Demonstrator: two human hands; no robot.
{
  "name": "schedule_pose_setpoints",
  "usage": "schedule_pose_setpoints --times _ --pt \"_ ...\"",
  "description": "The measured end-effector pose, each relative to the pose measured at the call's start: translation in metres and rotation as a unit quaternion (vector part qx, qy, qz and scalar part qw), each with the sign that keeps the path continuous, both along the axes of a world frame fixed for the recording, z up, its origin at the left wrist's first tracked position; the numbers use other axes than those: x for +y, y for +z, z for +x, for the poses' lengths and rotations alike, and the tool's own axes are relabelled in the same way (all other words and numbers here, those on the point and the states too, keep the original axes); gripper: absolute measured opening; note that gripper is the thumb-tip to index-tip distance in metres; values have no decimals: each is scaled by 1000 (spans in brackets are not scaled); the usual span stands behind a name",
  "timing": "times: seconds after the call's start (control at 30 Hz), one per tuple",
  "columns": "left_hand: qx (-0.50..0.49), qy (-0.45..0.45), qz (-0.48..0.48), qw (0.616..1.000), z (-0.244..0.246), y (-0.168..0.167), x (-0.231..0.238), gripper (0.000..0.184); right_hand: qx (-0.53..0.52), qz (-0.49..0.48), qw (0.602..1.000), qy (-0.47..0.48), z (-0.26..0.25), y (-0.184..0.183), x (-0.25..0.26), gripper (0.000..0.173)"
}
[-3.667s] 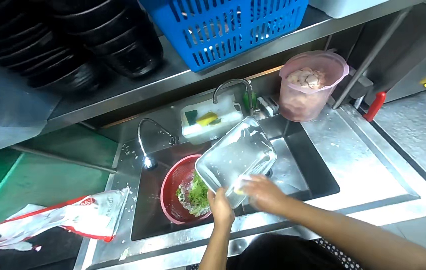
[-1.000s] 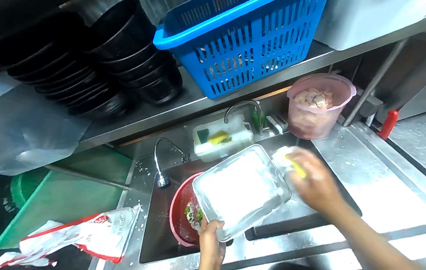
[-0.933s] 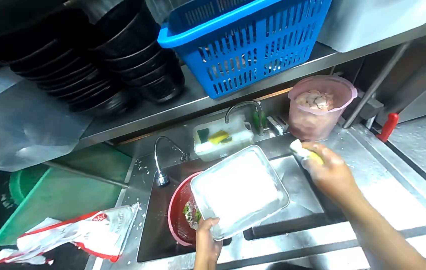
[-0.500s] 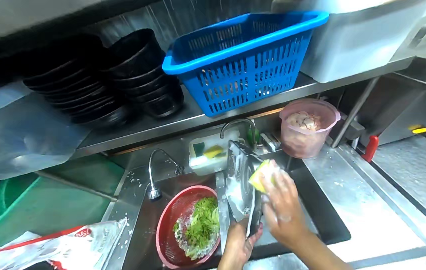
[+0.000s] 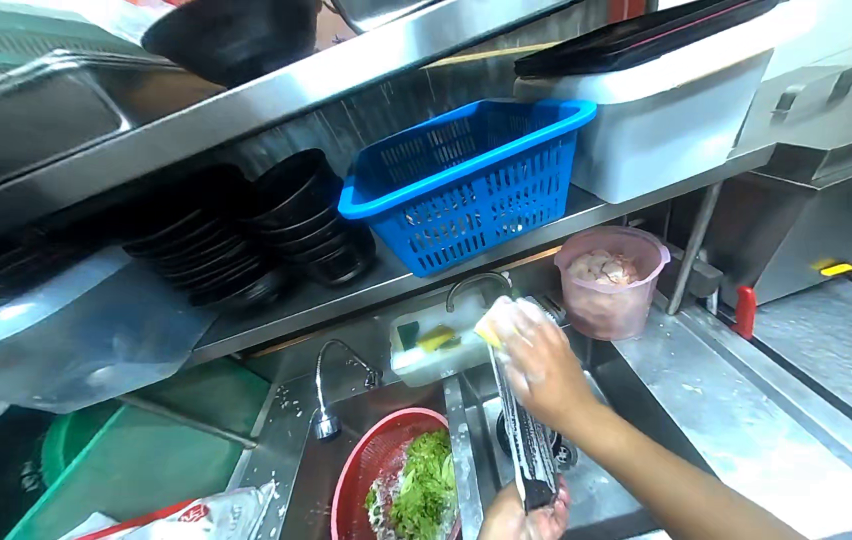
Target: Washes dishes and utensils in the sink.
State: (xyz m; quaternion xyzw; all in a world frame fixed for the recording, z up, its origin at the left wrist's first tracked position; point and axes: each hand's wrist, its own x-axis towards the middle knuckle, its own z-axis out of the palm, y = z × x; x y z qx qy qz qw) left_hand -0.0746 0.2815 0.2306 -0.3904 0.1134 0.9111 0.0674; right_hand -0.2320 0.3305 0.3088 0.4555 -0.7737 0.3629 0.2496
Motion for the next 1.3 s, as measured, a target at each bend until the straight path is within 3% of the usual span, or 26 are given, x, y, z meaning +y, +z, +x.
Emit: schedule_pose_setpoints --times 0.13,0.23,0.33,0.43,0.53,0.63,0.73,0.93,1.07,1.13,1.2,1.27,1.3 --pt "8 16 -98 995 11 1 -10 36 5 74 995 68 80 -79 38 37" --pt "-11 31 -160 987 18 -8 -15 38 16 117 984 130 100 -105 58 37" --pt "-29 46 -131 990 16 3 -10 33 96 1 992 87 71 -75 31 36" --pt "-61 58 -124 989 15 8 -1 31 92 -68 991 66 37 3 3 38" --pt "-32 45 -164 985 28 -6 0 28 -12 53 992 114 25 65 3 39" --pt "-22 24 -258 966 45 -18 -3 36 -172 207 947 176 13 96 7 39" --pt "-22 -6 -305 952 60 -17 -2 45 -234 231 928 176 3 95 -1 38" --pt "-26 -51 -345 937 79 -31 -10 47 -305 283 904 102 -10 79 -29 37" --pt "-17 -58 -326 943 86 -43 -15 43 -381 281 867 155 -17 70 -37 40" --pt "11 -52 -306 951 90 -48 -17 41 -445 288 825 197 -13 73 -38 39" --pt "38 -55 -320 945 89 -22 -16 35 -492 290 786 237 -6 67 -36 36" --pt "-31 -51 -385 921 83 46 -7 25 -493 278 778 273 13 44 -36 37" --pt "-24 -36 -428 903 91 59 -4 29 -495 264 779 279 23 30 -39 37"
